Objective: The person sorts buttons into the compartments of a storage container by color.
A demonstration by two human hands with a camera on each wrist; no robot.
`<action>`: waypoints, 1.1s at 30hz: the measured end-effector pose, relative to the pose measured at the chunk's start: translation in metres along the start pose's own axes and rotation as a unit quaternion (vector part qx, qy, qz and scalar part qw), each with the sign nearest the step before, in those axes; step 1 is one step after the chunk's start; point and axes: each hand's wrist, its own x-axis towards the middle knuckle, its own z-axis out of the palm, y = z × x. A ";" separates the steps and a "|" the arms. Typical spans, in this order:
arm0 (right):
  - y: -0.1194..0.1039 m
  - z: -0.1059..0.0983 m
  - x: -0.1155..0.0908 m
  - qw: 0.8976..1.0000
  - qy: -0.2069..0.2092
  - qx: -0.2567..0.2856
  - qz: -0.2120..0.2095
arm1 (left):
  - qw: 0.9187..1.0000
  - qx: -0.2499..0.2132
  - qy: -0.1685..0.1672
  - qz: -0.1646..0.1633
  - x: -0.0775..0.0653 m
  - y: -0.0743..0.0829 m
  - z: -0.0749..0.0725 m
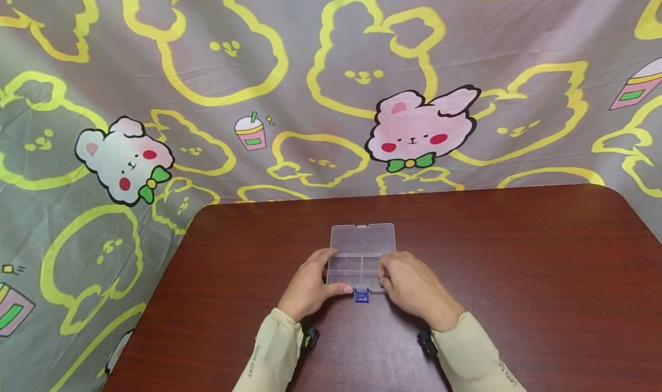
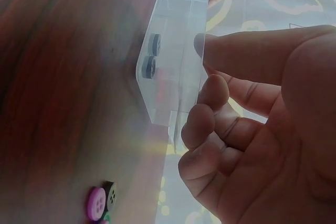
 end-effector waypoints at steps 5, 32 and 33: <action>0.000 -0.002 -0.001 1.000 -0.008 0.006 0.007 | 1.000 0.002 0.000 0.001 0.000 0.000 0.000; 0.007 -0.016 -0.011 1.000 0.007 -0.005 0.010 | 1.000 0.009 0.006 0.004 0.000 0.000 0.000; 0.007 -0.017 -0.011 1.000 0.007 -0.006 0.011 | 1.000 0.009 0.006 0.004 0.000 0.000 0.000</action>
